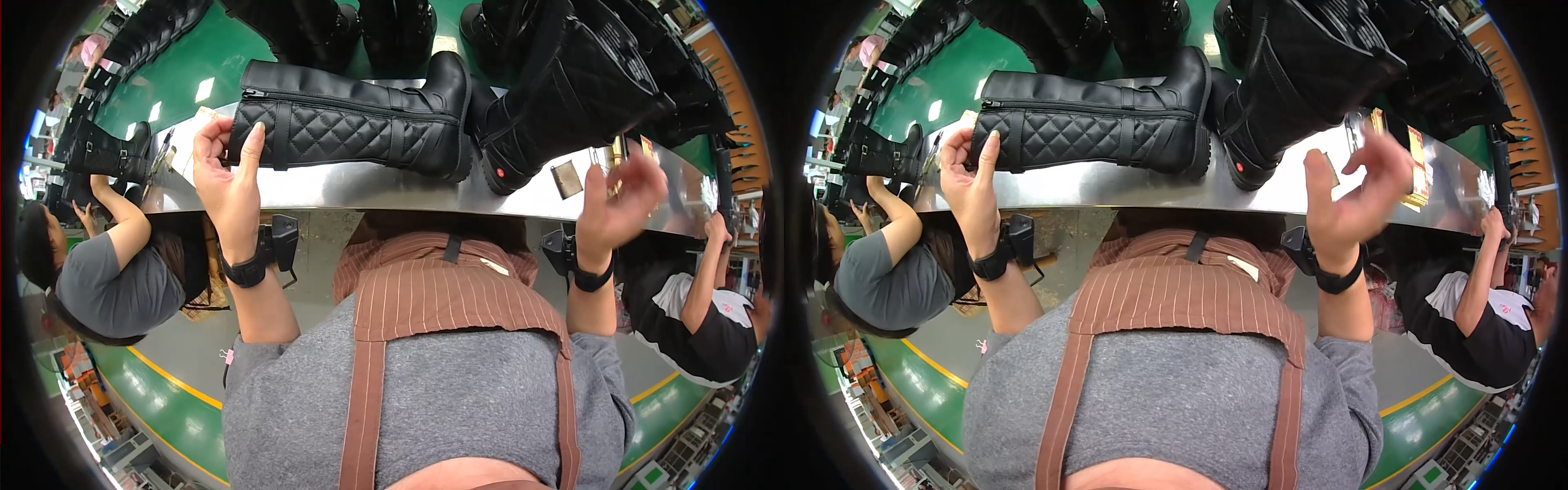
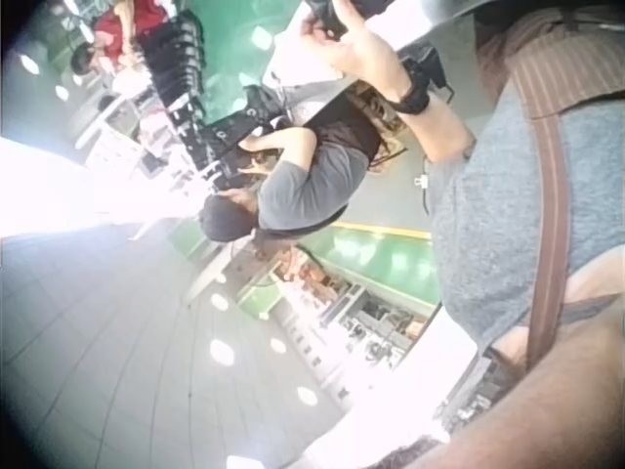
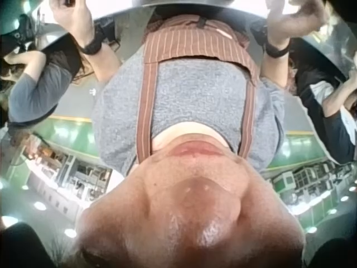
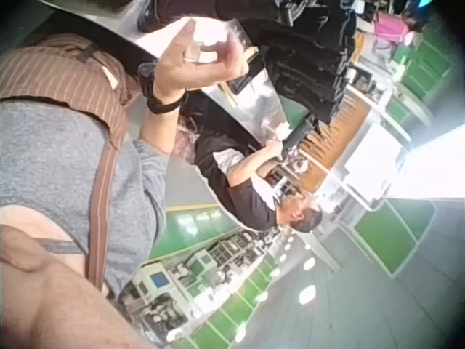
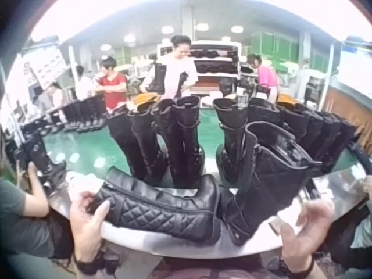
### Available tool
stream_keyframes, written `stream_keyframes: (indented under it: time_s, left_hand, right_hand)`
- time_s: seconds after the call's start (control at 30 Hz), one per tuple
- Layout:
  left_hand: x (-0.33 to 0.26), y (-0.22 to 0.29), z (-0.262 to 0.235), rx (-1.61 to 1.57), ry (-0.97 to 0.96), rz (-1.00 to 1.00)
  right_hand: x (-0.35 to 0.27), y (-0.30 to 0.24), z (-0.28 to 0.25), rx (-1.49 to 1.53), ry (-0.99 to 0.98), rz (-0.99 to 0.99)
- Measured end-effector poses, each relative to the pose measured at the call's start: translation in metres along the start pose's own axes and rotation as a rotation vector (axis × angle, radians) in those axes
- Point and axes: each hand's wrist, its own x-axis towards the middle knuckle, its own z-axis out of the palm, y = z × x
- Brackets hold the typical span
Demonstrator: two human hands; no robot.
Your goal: Inspecting black boots for quality, cleaning the soles, and checking the zippers on a manufacturing line.
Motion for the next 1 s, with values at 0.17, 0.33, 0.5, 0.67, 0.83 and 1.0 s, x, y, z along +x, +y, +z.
stream_keyframes:
  time_s: [0.17, 0.33, 0.5, 0.67, 0.83, 1.0]
  left_hand:
    - [-0.017, 0.027, 0.003, -0.043, 0.008, 0.03]
    - [-0.022, 0.054, 0.016, 0.044, 0.033, 0.15]
    - [-0.021, 0.061, 0.026, 0.172, 0.054, 0.285]
    - [-0.022, 0.058, 0.027, 0.134, 0.065, 0.253]
    - [-0.024, 0.057, 0.032, 0.078, 0.077, 0.226]
    - [-0.024, 0.057, 0.03, 0.029, 0.062, 0.198]
  right_hand:
    - [-0.005, -0.034, 0.007, 0.093, -0.445, -0.314]
    - [0.011, -0.038, 0.041, 0.035, -0.574, 0.054]
    - [-0.006, -0.021, 0.106, -0.105, -0.868, 0.261]
    - [-0.032, -0.004, 0.106, -0.034, -0.771, 0.131]
    - [-0.029, -0.001, 0.1, 0.058, -0.765, 0.204]
    - [-0.025, -0.005, 0.099, 0.136, -0.744, 0.373]
